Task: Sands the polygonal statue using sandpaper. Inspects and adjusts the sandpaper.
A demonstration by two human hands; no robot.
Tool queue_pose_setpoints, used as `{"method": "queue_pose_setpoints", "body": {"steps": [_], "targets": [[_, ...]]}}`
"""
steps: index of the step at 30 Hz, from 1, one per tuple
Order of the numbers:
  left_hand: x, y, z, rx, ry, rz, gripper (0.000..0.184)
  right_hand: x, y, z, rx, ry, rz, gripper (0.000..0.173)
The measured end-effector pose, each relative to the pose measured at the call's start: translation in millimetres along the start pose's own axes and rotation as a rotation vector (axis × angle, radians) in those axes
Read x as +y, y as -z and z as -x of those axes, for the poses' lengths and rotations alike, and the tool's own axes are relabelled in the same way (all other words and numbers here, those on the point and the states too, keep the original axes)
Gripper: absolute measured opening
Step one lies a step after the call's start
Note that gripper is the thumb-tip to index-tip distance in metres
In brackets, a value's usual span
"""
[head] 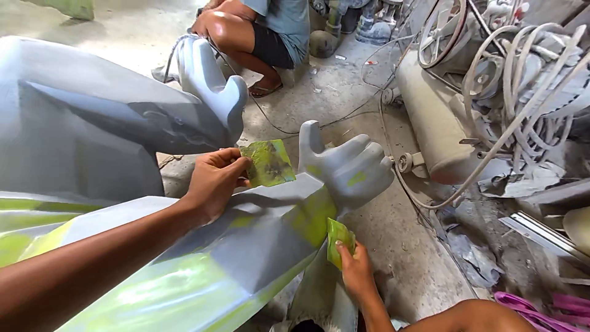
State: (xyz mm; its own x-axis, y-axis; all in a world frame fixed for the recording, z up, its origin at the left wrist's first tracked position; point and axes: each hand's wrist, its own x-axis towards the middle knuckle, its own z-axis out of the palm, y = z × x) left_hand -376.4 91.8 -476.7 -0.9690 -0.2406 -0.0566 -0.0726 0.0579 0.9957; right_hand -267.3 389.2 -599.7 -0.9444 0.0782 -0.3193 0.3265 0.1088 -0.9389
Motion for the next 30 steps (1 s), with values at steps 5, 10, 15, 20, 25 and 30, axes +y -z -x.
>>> {"method": "queue_pose_setpoints", "body": {"steps": [5, 10, 15, 20, 25, 30], "targets": [[-2.6, 1.2, -1.4, -0.009, -0.001, -0.003, 0.015, -9.2, -1.6, 54.7, -0.024, 0.144, -0.114, 0.023], [-2.5, 0.6, -1.1, -0.004, -0.011, 0.008, 0.014, -16.7, 3.9, 31.8, 0.050, 0.269, -0.066, 0.029], [-2.9, 0.6, -2.1, -0.013, -0.016, 0.001, 0.015, -27.1, -14.5, 9.7, -0.047, 0.501, 0.308, 0.038], [-1.1, -2.1, -1.5, -0.012, -0.013, 0.002, 0.013, -18.9, -38.3, 45.4, 0.048, 0.581, 0.693, 0.056], [0.7, -1.7, 1.5, -0.011, 0.010, -0.003, 0.011, -13.5, -16.4, 56.5, -0.086, 0.584, 0.548, 0.054], [-2.6, 0.3, -0.9, 0.008, 0.009, 0.023, 0.011, -10.7, 16.7, -27.6, 0.026, 0.474, 0.348, 0.039]]}}
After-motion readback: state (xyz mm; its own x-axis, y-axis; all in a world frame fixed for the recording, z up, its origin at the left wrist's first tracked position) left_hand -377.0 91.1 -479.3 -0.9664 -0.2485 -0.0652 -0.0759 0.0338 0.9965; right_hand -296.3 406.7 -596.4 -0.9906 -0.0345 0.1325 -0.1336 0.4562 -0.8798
